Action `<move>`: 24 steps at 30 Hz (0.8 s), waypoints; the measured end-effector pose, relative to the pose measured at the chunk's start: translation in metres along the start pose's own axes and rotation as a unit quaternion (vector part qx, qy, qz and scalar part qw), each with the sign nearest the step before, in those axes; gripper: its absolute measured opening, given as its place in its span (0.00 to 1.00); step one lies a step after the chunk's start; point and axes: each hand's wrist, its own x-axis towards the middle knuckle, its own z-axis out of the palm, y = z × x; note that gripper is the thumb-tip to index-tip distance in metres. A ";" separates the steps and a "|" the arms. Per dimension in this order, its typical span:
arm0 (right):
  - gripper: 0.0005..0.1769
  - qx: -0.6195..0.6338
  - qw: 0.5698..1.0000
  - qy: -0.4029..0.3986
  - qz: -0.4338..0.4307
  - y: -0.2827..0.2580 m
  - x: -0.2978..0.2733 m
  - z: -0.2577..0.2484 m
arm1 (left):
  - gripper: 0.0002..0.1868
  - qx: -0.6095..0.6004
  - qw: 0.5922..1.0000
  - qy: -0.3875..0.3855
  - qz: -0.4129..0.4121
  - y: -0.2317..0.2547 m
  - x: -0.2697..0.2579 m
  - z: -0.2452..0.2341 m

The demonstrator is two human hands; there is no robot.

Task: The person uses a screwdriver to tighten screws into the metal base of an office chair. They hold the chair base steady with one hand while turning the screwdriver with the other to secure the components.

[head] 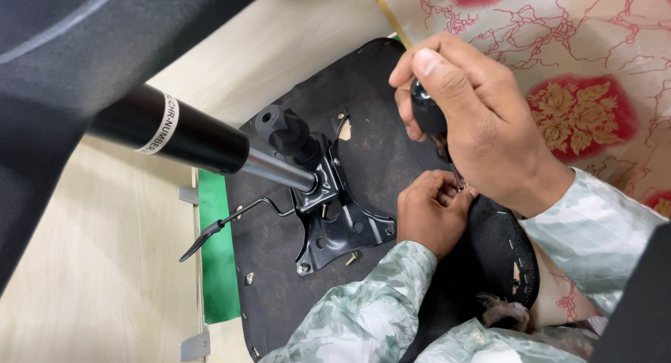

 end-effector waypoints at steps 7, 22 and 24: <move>0.05 0.007 1.000 -0.018 -0.024 0.003 -0.002 -0.005 | 0.11 -0.010 1.000 -0.016 0.017 0.002 -0.004 -0.001; 0.13 -0.023 0.999 -0.025 -0.033 0.003 -0.005 -0.014 | 0.11 -0.010 1.000 -0.018 0.013 0.002 -0.003 0.000; 0.17 -0.076 0.996 -0.013 -0.042 0.001 -0.006 -0.016 | 0.11 -0.003 1.000 -0.021 0.010 0.002 -0.002 0.000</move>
